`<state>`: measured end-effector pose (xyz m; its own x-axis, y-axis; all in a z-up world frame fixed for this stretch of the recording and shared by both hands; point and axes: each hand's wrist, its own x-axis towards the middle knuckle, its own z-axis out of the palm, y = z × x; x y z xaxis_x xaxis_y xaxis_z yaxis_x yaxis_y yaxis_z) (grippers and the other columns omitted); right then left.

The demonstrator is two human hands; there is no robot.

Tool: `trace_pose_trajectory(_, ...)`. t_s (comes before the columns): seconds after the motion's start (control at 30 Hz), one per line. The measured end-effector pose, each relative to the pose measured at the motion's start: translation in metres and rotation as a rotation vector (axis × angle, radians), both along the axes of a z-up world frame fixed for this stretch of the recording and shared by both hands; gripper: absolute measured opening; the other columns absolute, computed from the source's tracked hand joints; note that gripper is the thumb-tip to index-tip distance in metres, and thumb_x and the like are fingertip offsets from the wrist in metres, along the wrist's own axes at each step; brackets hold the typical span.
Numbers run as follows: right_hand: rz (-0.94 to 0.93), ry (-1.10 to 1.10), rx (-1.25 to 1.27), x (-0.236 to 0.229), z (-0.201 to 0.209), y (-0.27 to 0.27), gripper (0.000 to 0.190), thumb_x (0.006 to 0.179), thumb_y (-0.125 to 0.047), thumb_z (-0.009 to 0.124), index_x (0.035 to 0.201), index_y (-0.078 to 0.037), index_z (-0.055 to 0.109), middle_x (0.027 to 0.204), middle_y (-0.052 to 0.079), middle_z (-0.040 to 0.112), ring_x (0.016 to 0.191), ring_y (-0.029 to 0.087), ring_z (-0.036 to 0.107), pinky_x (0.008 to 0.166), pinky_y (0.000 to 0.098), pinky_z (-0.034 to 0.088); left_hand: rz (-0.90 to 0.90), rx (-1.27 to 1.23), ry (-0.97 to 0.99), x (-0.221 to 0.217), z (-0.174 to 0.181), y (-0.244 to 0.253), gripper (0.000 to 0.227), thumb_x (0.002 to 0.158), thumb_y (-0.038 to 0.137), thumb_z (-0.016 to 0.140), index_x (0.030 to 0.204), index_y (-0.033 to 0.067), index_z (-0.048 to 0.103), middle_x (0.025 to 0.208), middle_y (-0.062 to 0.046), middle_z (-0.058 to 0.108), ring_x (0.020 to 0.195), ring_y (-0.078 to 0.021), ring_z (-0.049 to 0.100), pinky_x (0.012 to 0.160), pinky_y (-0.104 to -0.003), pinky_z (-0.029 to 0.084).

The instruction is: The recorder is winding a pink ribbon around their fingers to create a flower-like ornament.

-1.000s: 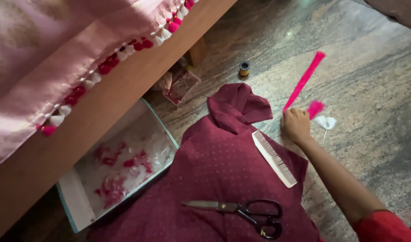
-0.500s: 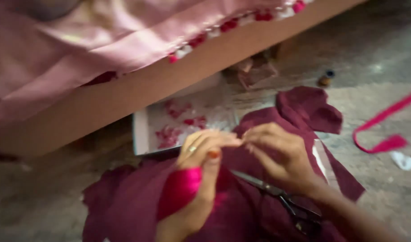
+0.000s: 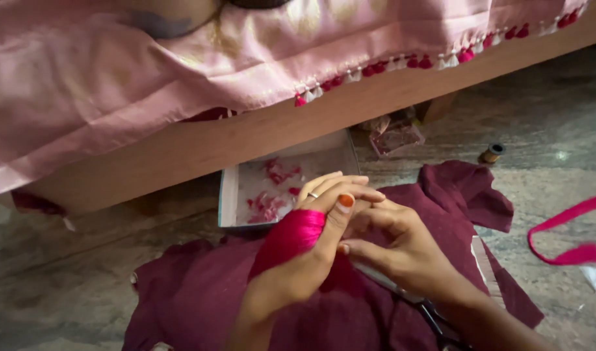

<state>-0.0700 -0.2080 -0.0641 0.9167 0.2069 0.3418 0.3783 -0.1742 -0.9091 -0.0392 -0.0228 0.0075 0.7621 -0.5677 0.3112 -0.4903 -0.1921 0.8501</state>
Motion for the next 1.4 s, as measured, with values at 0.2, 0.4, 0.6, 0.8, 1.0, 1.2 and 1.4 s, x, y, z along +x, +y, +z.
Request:
trace_pose_trajectory(0.2,0.161,0.350,0.355,-0.001,0.005,-0.008,0.016,0.092,-0.007,0.078,0.101,0.003,0.070,0.103,0.007,0.070,0.100,0.016,0.066,0.095,0.0332,0.054,-0.006,-0.110,0.248,0.006,-0.007,0.002,0.058,0.107,0.052,0.033,0.122,0.0077,0.068,0.145,-0.008,0.052,0.130,-0.0223,0.058,0.112,-0.038,0.045)
trace_pose_trajectory(0.4,0.204,0.527,0.489,0.000,0.037,-0.003,0.053,0.088,-0.010,0.072,0.140,-0.018,0.061,0.118,-0.002,0.072,0.107,0.011,0.068,0.095,0.0302,0.055,-0.066,-0.181,0.317,0.009,-0.012,-0.001,0.062,0.105,0.055,0.034,0.122,0.0063,0.067,0.149,-0.007,0.045,0.136,-0.0212,0.056,0.116,-0.037,0.044)
trace_pose_trajectory(0.6,0.153,0.371,0.235,0.001,0.012,-0.015,0.020,0.090,-0.006,0.078,0.106,0.006,0.076,0.100,0.011,0.073,0.092,0.016,0.070,0.082,0.0313,0.058,-0.029,-0.127,0.180,0.010,-0.005,-0.002,0.065,0.108,0.055,0.030,0.120,0.0059,0.070,0.147,-0.011,0.053,0.138,-0.0260,0.053,0.117,-0.040,0.040)
trace_pose_trajectory(0.8,0.062,0.207,0.099,0.002,0.018,-0.018,0.016,0.082,-0.005,0.082,0.095,0.006,0.082,0.094,0.006,0.068,0.087,0.014,0.066,0.076,0.0279,0.056,-0.012,-0.105,0.077,0.010,-0.008,-0.004,0.064,0.111,0.053,0.028,0.120,0.0069,0.071,0.148,-0.012,0.052,0.140,-0.0247,0.051,0.118,-0.040,0.039)
trace_pose_trajectory(1.0,0.099,0.299,0.275,0.004,0.013,-0.021,0.016,0.083,0.001,0.078,0.098,0.005,0.079,0.102,0.007,0.069,0.092,0.015,0.068,0.083,0.0302,0.060,-0.007,-0.129,0.192,0.012,-0.009,-0.008,0.062,0.106,0.054,0.028,0.120,0.0091,0.069,0.146,-0.011,0.051,0.107,-0.0213,0.064,0.095,-0.037,0.056)
trace_pose_trajectory(1.2,0.119,0.314,0.339,0.004,0.014,-0.019,0.014,0.085,0.003,0.076,0.098,0.005,0.076,0.107,0.008,0.069,0.097,0.016,0.069,0.090,0.0325,0.060,0.038,-0.134,0.148,0.013,-0.018,-0.010,0.065,0.107,0.056,0.027,0.119,0.0092,0.070,0.144,-0.011,0.054,0.113,-0.0203,0.064,0.100,-0.036,0.055)
trace_pose_trajectory(1.4,0.098,0.451,0.395,0.005,0.032,-0.015,0.034,0.082,0.001,0.075,0.115,-0.003,0.067,0.112,0.008,0.071,0.099,0.013,0.069,0.092,0.0319,0.058,0.096,-0.095,0.049,0.013,-0.015,-0.007,0.066,0.110,0.054,0.026,0.119,0.0075,0.072,0.146,-0.012,0.054,0.136,-0.0246,0.054,0.112,-0.040,0.043)
